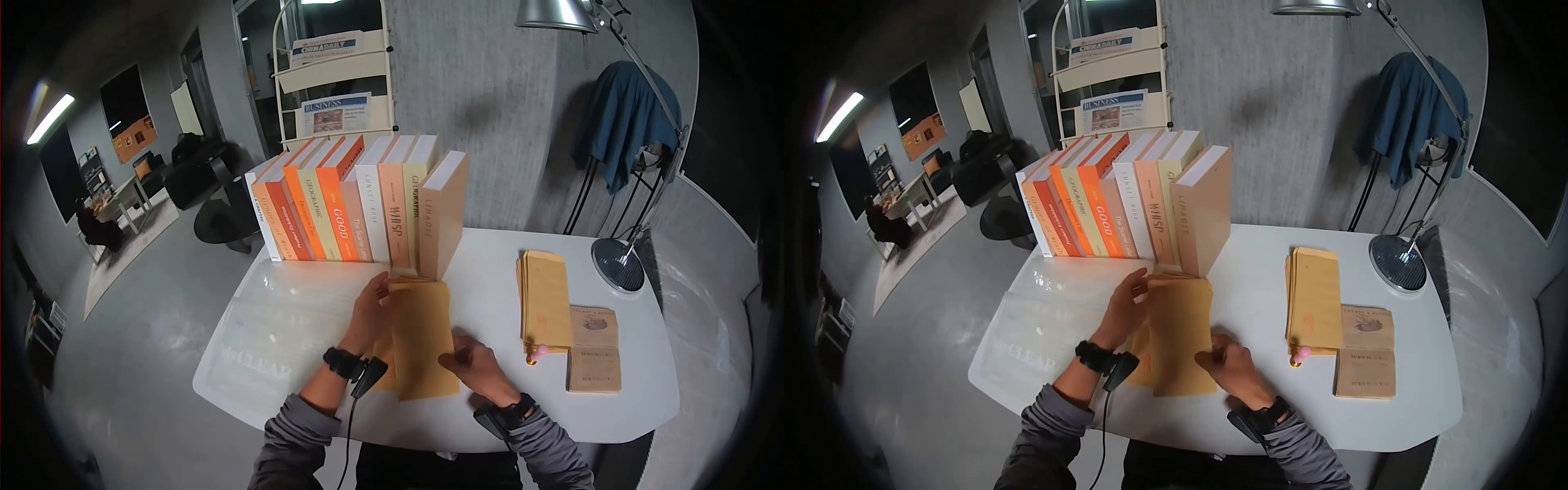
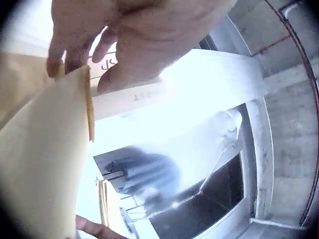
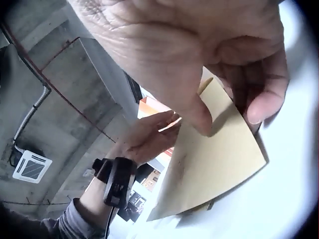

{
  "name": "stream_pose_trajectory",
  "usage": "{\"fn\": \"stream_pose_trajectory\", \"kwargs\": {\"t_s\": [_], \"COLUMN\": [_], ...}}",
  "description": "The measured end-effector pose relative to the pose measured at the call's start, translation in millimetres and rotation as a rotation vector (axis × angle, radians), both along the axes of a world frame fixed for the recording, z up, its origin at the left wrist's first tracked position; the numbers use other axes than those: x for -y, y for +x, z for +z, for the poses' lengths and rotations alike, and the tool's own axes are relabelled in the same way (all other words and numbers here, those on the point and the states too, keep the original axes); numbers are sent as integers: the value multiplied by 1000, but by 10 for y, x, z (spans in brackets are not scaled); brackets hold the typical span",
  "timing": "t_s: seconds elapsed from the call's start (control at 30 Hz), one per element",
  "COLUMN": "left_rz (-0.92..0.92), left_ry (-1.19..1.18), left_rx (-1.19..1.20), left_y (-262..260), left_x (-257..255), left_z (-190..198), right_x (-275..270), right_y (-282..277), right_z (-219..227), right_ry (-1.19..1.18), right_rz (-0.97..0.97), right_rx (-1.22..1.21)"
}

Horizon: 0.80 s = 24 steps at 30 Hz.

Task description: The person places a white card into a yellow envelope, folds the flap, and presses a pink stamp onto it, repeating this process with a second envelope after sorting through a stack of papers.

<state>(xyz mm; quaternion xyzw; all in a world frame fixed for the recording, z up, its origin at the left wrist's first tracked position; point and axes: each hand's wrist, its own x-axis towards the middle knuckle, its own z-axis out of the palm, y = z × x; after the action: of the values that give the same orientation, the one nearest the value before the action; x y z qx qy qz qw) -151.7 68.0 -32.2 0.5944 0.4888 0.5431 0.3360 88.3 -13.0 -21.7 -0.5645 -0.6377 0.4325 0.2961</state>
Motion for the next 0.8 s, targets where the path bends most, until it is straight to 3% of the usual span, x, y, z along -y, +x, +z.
{"fn": "stream_pose_trajectory", "kwargs": {"t_s": [0.13,0.23,0.27,0.37,0.43,0.53,0.67,0.8], "left_rz": [-38,-84,-152,-89,-102,-70,-124,-170], "left_ry": [116,-6,24,-65,2,94,-52,65], "left_rx": [-550,-566,-588,-455,-460,-484,-370,-509], "left_y": [-47,-14,3,149,159,172,266,242], "left_x": [509,692,745,890,879,847,886,796], "left_z": [230,51,56,200,164,24,88,-211], "right_x": [-41,-90,-95,-102,-98,-144,-232,-185], "right_y": [-45,-89,-96,-129,-140,-155,-140,-142], "right_z": [-29,-179,-190,-172,-120,-211,-385,-234], "right_ry": [-96,-92,-86,-61,-42,285,248,178], "right_rz": [-91,-174,-165,-128,-88,-112,-170,-157], "right_rx": [-254,-469,-445,-337,-216,2,-111,-140]}}
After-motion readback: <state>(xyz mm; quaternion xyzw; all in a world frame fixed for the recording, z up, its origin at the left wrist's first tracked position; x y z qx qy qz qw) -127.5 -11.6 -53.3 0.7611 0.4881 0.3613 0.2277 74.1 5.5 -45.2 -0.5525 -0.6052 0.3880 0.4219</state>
